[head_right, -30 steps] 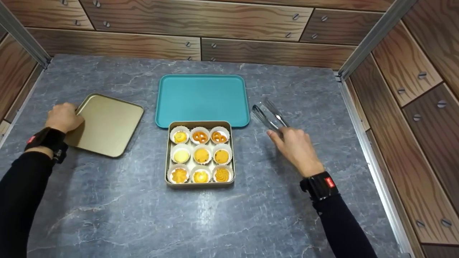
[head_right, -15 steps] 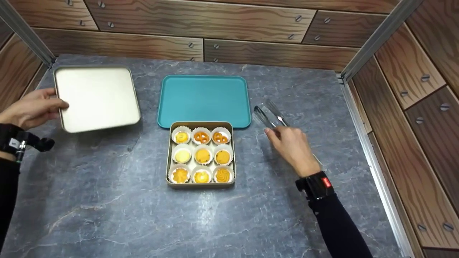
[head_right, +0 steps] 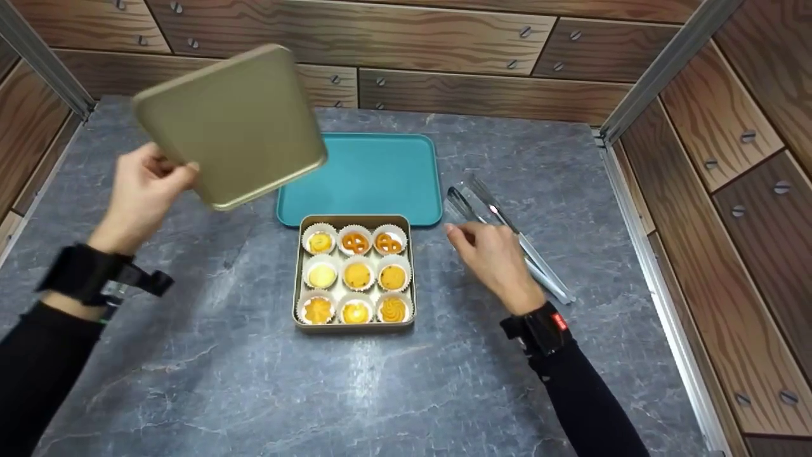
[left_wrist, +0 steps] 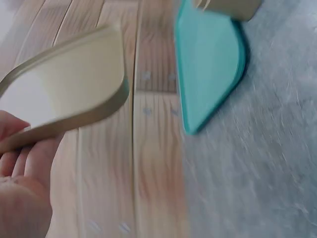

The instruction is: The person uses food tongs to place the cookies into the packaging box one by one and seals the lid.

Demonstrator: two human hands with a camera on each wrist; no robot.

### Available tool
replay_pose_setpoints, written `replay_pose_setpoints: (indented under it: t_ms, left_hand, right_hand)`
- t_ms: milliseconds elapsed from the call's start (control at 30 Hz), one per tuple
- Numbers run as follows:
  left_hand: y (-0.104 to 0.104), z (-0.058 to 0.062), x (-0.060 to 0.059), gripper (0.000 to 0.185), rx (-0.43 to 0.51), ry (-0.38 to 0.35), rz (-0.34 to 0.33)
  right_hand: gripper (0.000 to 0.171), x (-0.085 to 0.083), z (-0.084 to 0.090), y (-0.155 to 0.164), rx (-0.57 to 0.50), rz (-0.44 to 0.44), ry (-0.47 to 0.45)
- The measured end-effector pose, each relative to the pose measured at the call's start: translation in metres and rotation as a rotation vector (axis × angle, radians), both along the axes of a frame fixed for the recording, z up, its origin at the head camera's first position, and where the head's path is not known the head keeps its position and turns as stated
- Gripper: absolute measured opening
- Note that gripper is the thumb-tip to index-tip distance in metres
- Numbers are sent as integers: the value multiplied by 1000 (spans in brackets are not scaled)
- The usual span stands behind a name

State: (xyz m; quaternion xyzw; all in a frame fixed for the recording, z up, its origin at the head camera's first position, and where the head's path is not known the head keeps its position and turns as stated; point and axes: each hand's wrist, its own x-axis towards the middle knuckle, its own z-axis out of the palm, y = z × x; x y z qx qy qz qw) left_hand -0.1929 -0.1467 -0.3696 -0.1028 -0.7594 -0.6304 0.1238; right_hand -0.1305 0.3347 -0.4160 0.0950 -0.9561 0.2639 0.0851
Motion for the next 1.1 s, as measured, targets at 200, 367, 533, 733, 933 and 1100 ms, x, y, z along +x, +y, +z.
replay_pose_setpoints:
  t_ms: [200, 367, 533, 733, 933, 1100]
  left_hand:
    - [41, -5, 20, 23, -238, 421, -4]
    - [62, -18, 32, 35, -310, 733, -141]
    - [75, -29, 43, 31, -409, 950, -226]
    - [88, -43, 47, 21, -499, 1043, -293]
    - [95, -54, 46, 28, -536, 1101, -323]
    - [96, -59, 40, 30, -575, 1068, -280]
  right_hand:
    - [45, 0, 11, -20, -157, 6, -49]
    - [42, 0, 12, -33, -376, 60, -165]
    - [43, 5, 13, -40, -709, 103, -338]
    - [48, 10, 16, -48, -927, 21, -422]
    - [27, 13, 13, -53, -1087, -31, -524]
    - [31, 16, 12, -56, -1207, 8, -603]
